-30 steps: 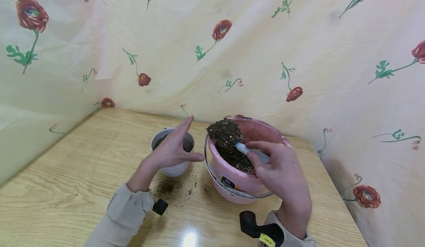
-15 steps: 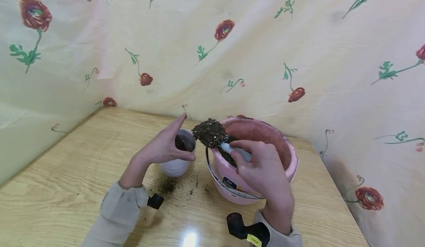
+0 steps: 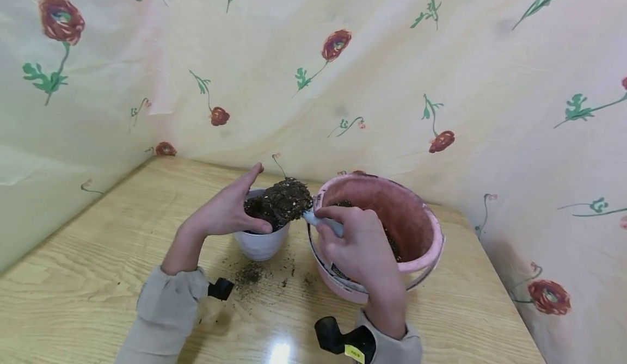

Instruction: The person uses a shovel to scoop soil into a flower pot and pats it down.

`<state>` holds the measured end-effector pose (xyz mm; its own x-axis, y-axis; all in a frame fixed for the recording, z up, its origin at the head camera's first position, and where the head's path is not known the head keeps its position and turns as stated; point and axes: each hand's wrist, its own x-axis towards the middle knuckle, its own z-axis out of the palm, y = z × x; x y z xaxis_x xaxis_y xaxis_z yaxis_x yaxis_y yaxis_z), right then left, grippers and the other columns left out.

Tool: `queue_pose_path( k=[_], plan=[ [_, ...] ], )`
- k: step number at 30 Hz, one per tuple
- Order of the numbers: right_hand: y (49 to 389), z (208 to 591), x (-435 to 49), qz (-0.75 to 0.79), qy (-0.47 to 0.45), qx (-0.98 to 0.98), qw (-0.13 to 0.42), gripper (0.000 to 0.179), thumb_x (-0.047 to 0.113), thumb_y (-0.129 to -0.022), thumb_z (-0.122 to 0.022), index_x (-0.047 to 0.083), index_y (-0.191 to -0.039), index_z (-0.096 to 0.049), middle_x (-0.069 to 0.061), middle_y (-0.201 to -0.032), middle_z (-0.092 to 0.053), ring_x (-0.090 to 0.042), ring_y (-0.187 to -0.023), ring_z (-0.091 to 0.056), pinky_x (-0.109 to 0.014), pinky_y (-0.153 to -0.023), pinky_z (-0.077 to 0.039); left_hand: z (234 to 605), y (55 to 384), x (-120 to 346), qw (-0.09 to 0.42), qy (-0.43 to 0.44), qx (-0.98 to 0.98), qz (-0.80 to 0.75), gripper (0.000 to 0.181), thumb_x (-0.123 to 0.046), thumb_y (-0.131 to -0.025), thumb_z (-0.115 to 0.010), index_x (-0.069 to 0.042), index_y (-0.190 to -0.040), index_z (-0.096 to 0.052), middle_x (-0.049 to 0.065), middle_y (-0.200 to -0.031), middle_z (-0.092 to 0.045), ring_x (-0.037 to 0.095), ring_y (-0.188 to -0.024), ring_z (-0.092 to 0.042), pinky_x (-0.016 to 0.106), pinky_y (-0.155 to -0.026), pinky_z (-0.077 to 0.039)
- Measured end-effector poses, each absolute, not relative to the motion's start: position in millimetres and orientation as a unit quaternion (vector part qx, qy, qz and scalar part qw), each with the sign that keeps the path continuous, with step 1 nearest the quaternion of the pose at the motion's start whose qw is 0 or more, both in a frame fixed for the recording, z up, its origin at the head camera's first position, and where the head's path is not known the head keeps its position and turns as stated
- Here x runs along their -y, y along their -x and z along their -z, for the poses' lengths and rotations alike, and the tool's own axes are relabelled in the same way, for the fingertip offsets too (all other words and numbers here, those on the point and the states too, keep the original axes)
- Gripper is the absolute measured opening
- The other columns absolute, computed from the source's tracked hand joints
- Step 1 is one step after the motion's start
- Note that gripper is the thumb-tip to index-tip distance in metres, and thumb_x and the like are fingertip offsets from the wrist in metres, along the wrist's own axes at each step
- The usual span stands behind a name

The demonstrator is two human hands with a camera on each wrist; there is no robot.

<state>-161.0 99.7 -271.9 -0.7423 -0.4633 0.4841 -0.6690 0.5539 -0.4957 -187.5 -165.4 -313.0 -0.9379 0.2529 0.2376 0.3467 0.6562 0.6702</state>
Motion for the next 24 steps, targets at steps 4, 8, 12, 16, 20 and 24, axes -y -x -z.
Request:
queue_pose_path(
  k=[4,8,12,16,20,24],
  plan=[
    [160.9,275.0,-90.2,-0.334,-0.327,0.869,0.161,0.017,0.005,-0.086,-0.068,0.006,-0.102,-0.075,0.009,-0.052,-0.056,0.000,-0.035,-0.025,-0.022,-0.040,-0.029,313.4,186.6,171.1,0.052,0.152,0.908,0.387,0.127,-0.040,-0.069,-0.086,-0.010,-0.155,0.002,0.008,-0.161,-0.007,0.033,-0.145,-0.013,0.053,-0.114,-0.020],
    [159.4,277.3,-78.7,-0.321,-0.320,0.876,0.164,0.015,0.007,-0.086,-0.068,0.007,-0.099,-0.076,0.008,-0.051,-0.055,-0.002,-0.039,-0.029,-0.023,-0.043,-0.032,313.3,185.6,177.0,0.044,0.142,0.906,0.397,0.130,-0.044,-0.067,-0.086,-0.011,-0.155,0.003,0.009,-0.161,-0.007,0.034,-0.145,-0.014,0.053,-0.114,-0.019],
    [157.7,279.3,-66.0,-0.323,-0.296,0.888,0.139,0.015,0.010,-0.088,-0.066,0.009,-0.100,-0.075,0.004,-0.066,-0.064,-0.006,-0.046,-0.041,-0.024,-0.045,-0.036,312.6,184.8,181.4,0.041,0.140,0.907,0.395,0.128,-0.039,-0.069,-0.086,-0.010,-0.155,0.003,0.010,-0.161,-0.006,0.035,-0.145,-0.012,0.055,-0.113,-0.018],
    [159.5,283.1,-53.5,-0.305,-0.287,0.900,0.124,0.017,0.012,-0.089,-0.065,0.009,-0.103,-0.075,0.000,-0.075,-0.069,-0.010,-0.048,-0.043,-0.025,-0.046,-0.036,311.8,184.6,184.1,0.041,0.142,0.910,0.387,0.126,-0.037,-0.070,-0.086,-0.009,-0.155,0.003,0.011,-0.161,-0.006,0.035,-0.145,-0.012,0.055,-0.114,-0.018],
    [162.1,288.8,-43.0,-0.295,-0.289,0.904,0.114,0.019,0.013,-0.091,-0.063,0.009,-0.105,-0.074,-0.001,-0.081,-0.071,-0.010,-0.046,-0.042,-0.026,-0.046,-0.035,311.8,184.6,186.7,0.042,0.140,0.914,0.378,0.127,-0.040,-0.070,-0.085,-0.009,-0.155,0.003,0.012,-0.161,-0.006,0.036,-0.144,-0.015,0.054,-0.113,-0.020],
    [165.0,295.8,-34.6,-0.292,-0.291,0.906,0.103,0.019,0.013,-0.092,-0.062,0.009,-0.107,-0.073,-0.001,-0.074,-0.070,-0.009,-0.043,-0.040,-0.026,-0.046,-0.035,313.5,185.3,190.6,0.040,0.134,0.917,0.374,0.127,-0.041,-0.070,-0.085,-0.006,-0.154,0.003,0.013,-0.161,-0.005,0.038,-0.144,-0.016,0.054,-0.113,-0.020]
  ],
)
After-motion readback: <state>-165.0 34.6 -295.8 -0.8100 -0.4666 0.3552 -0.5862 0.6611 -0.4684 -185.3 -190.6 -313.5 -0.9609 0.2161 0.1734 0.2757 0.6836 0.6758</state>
